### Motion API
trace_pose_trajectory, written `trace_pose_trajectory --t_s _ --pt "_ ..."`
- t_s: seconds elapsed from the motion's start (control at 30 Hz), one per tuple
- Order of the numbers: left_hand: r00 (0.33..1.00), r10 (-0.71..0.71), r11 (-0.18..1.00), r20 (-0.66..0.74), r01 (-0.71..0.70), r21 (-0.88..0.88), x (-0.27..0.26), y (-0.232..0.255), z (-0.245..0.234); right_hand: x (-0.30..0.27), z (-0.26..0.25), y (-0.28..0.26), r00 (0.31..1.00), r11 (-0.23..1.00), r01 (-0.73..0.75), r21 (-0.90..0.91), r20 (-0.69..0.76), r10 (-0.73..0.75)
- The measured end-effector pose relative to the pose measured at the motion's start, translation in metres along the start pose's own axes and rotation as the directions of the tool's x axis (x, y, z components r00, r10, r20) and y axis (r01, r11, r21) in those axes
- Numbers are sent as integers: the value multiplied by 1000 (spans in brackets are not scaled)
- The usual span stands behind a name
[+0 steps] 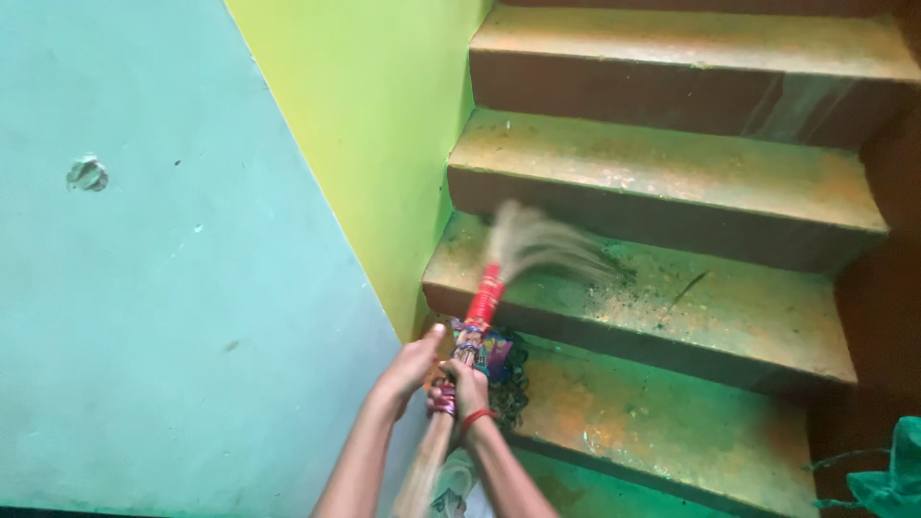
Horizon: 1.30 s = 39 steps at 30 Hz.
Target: The person sweeps debris down the stairs using a broom and then picks up a clump of hair and dirt by hand.
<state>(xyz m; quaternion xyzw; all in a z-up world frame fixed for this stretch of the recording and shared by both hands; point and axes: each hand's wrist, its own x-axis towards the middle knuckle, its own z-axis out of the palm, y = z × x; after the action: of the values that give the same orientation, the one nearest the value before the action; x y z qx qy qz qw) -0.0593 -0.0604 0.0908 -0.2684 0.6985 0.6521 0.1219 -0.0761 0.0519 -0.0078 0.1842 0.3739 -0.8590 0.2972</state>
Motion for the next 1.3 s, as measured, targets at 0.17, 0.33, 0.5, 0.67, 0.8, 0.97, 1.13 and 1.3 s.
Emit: trace_pose_trajectory --t_s 0.17,0.33,0.5,0.67,0.8,0.97,1.13,1.3 --pt "997 8 987 -79 5 160 -12 10 -11 65 -73 -68 922 930 -331 -162 155 355" --pt "998 30 986 -61 -20 166 -5 6 -8 65 -73 -52 980 961 -176 212 127 152" --pt "997 -48 984 -66 58 167 -8 9 -26 -10 17 -16 993 982 16 190 -121 7" --pt "994 -106 975 -19 108 194 -11 11 -25 41 -30 -48 958 957 -241 -160 121 261" --pt "993 -118 972 3 115 203 -25 15 -8 115 -87 -60 872 899 -404 171 370 321" --pt "993 -105 971 -44 112 210 -42 19 -5 120 -124 -55 869 811 -419 408 439 229" --pt "996 -76 974 -57 86 208 -43 17 -1 81 -86 -54 943 818 -251 517 320 88" --pt "998 6 987 64 5 -158 -39 -21 -19 20 19 -11 991 949 -97 299 121 63"
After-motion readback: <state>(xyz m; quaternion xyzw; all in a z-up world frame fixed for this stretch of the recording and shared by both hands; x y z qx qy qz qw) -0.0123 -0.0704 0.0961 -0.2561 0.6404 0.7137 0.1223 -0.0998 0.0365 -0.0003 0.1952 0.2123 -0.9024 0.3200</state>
